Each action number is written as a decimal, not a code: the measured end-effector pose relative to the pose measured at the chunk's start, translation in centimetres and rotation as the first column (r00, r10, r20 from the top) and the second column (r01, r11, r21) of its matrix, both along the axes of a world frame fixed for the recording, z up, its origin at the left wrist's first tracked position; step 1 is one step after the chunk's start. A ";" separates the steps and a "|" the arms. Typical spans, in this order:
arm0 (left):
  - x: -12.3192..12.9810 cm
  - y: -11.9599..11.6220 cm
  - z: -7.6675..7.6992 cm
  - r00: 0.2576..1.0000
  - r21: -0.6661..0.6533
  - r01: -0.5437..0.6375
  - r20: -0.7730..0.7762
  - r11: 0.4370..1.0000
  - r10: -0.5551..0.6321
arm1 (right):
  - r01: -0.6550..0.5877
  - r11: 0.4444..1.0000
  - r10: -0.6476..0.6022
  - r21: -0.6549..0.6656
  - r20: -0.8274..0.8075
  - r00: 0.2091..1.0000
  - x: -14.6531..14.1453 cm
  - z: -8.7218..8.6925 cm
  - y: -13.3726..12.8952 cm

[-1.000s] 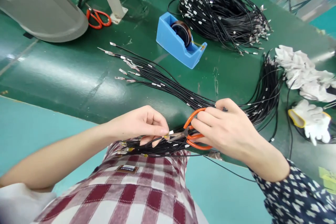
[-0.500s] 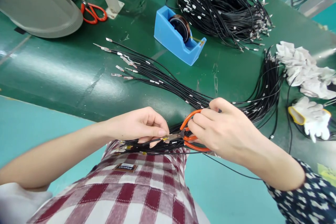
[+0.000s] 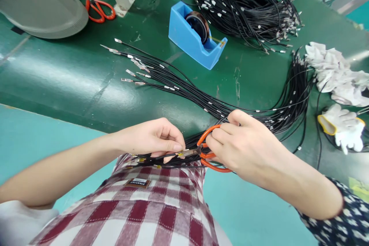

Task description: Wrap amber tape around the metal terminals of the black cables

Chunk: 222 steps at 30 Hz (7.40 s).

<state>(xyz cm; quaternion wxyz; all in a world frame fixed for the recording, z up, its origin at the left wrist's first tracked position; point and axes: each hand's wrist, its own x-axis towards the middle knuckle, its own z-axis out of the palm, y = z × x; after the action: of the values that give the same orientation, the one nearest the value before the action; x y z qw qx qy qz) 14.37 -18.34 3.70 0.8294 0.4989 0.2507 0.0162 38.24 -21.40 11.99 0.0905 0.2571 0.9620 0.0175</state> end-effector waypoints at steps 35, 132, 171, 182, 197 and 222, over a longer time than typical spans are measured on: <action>0.0 0.0 -0.1 1.000 -0.033 -0.005 0.014 0.999 0.005 | 0.055 0.998 -0.055 0.012 -0.010 0.998 -0.7 -0.4 -0.5; -0.3 0.2 -1.4 0.998 -0.159 0.041 0.059 0.986 -0.032 | -0.074 0.981 0.062 0.178 0.073 0.995 -1.3 -1.1 0.0; -1.5 -0.9 -0.1 0.736 0.048 -0.675 -0.011 0.736 0.676 | 0.499 0.827 -0.563 -0.260 -0.390 0.729 -1.0 -5.9 -0.2; -1.0 -0.7 0.2 0.936 -0.007 -0.348 -0.063 0.938 0.347 | 0.235 0.952 -0.187 0.195 -0.235 0.954 -0.6 -3.0 0.8; -0.4 0.4 0.3 0.995 -0.147 -0.079 0.050 0.986 0.088 | 0.010 0.975 -0.016 0.220 0.025 1.000 -1.2 0.5 0.5; -0.2 0.5 -0.6 0.987 -0.247 0.078 0.156 0.966 -0.040 | 0.019 0.993 -0.022 0.115 0.025 0.999 -2.2 0.8 0.0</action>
<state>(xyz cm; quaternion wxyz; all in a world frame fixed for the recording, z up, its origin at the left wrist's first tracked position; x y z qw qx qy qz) 14.20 -17.85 3.13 0.9028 0.3938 0.1728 -0.0033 36.03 -21.41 12.84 0.0883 0.2713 0.9555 0.0750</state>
